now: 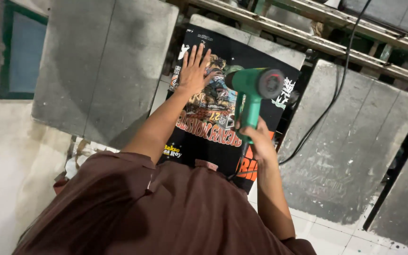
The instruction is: Positioning a printed garment on a platen and drying it with a heat gun
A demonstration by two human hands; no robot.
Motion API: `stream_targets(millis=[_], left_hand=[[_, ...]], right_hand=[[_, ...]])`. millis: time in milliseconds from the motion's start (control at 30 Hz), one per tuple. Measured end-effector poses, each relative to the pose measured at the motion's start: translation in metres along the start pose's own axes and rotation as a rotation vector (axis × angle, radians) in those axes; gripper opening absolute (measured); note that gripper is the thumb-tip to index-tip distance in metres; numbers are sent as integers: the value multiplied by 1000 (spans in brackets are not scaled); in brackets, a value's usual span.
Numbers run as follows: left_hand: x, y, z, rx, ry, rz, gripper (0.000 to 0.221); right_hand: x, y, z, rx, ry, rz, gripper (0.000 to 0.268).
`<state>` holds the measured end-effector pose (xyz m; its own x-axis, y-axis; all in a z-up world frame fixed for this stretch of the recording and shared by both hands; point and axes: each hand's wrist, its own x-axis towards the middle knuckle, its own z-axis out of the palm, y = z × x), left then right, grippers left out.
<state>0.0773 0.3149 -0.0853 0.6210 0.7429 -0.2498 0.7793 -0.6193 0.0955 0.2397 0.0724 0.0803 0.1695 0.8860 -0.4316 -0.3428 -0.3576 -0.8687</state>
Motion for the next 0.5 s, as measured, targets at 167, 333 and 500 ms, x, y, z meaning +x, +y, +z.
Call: stream_targets(millis=[167,333,500], left_hand=[[-46,-27,38,-52,155,44,81],[-95,-49,63,-114,135,76,95],[-150,-46,63,-142,208,17,84]], right_hand=[[-3,25,22,-45,44,65,40],[-15,26,46,-131,-18,27,41],[-25,46,48,-154,-29,25,46]])
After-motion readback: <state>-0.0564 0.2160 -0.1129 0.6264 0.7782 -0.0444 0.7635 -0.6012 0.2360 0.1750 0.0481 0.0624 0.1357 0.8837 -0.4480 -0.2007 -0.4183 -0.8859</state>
